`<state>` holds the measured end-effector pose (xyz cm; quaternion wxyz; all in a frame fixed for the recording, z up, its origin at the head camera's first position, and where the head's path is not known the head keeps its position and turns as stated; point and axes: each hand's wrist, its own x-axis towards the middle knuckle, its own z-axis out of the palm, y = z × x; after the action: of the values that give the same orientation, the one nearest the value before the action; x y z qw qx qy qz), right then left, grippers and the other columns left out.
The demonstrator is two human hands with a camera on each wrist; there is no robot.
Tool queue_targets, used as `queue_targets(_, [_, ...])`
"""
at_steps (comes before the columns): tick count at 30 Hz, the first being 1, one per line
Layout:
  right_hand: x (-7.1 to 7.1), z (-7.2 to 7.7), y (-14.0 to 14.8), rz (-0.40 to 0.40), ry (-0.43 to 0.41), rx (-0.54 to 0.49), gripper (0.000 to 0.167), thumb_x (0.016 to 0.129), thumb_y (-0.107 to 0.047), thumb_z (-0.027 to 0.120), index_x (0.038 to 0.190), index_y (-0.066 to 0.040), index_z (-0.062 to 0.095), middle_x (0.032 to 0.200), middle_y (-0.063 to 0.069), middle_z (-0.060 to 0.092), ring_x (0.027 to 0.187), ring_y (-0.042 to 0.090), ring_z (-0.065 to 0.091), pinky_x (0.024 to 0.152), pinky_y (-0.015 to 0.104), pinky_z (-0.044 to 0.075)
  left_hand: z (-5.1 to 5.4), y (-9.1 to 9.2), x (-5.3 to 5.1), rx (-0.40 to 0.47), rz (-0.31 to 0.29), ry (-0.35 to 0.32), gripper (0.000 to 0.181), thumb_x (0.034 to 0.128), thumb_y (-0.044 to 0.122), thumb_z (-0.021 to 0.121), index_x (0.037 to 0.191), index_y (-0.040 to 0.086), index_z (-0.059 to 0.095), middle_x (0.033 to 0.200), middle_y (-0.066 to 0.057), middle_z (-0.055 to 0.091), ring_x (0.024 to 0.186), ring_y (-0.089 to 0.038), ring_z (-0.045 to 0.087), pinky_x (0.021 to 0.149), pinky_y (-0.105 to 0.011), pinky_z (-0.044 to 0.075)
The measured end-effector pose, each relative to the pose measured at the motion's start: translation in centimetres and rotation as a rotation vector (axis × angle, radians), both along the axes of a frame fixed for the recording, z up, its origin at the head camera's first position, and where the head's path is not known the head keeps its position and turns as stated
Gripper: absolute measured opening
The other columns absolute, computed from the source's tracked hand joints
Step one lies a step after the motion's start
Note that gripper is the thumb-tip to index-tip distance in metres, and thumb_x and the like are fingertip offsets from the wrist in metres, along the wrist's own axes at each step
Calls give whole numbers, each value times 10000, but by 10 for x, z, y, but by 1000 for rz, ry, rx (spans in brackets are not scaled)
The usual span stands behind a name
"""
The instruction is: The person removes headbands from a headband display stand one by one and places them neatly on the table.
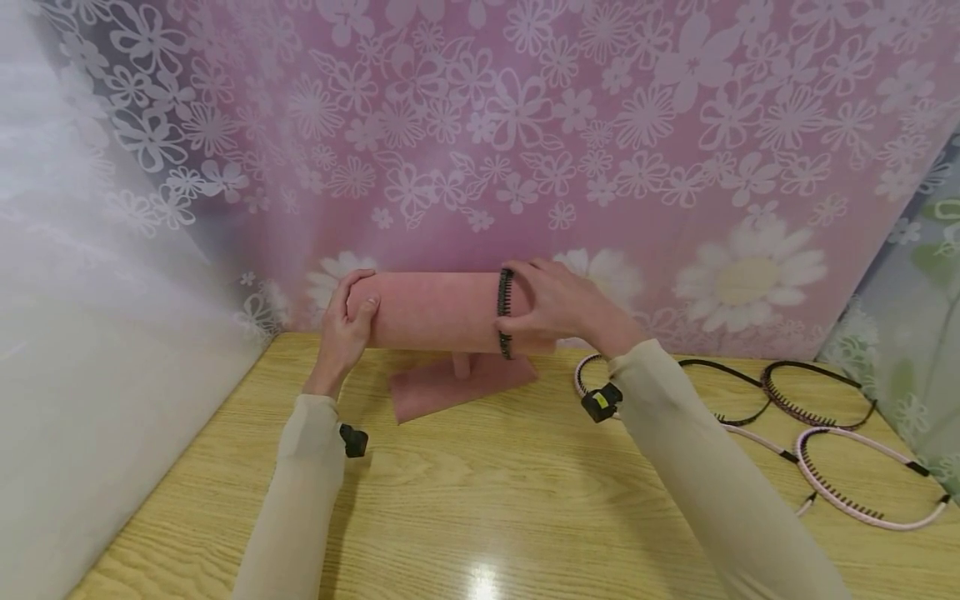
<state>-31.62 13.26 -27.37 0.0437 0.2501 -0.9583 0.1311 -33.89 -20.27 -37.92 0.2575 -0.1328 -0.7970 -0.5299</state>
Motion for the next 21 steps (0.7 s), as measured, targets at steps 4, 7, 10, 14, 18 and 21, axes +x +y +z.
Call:
queue_targets(4, [2, 0, 3, -18, -13, 5, 930, 821, -609, 714, 1574, -174, 383, 1577, 165, 431, 1431, 392, 433, 1096, 617, 430, 0, 0, -1, 1, 4, 5, 496, 1013, 434, 589, 1465, 241, 522, 1481, -35, 534, 1249, -319, 556, 1039, -584, 432])
queue_targets(7, [3, 1, 5, -28, -21, 15, 942, 823, -616, 710, 1584, -181, 364, 1594, 162, 411, 1448, 396, 413, 1098, 630, 422, 0, 0, -1, -1, 3, 5, 501, 1014, 430, 588, 1467, 226, 520, 1476, -40, 539, 1248, -320, 558, 1042, -585, 433])
queue_targets(10, [5, 1, 7, -38, -23, 18, 944, 823, -620, 707, 1587, -191, 355, 1601, 150, 406, 1457, 393, 403, 1096, 638, 420, 0, 0, -1, 3, -2, 4, 495, 1018, 412, 588, 1469, 219, 519, 1472, -47, 540, 1244, -327, 556, 1042, -587, 430])
queue_targets(14, [5, 1, 10, -41, -12, 7, 931, 817, -617, 714, 1576, -197, 376, 1590, 131, 422, 1444, 387, 418, 1080, 635, 434, 7, 4, 8, 10, -17, -9, 484, 1027, 329, 580, 1480, 173, 508, 1483, -95, 528, 1253, -359, 545, 1055, -597, 418])
queue_targets(18, [6, 0, 13, -34, -4, 6, 918, 822, -599, 714, 1570, -180, 387, 1583, 136, 426, 1435, 389, 427, 1082, 627, 437, 7, 3, 8, 8, -11, -3, 483, 1022, 363, 583, 1474, 203, 516, 1480, -78, 535, 1248, -343, 555, 1048, -588, 427])
queue_targets(21, [5, 0, 15, -26, -3, 4, 908, 826, -579, 714, 1567, -166, 392, 1574, 152, 434, 1429, 394, 434, 1082, 624, 437, 1, 1, 1, 9, -2, 6, 470, 1017, 380, 589, 1466, 253, 525, 1481, -51, 539, 1255, -335, 554, 1050, -589, 424])
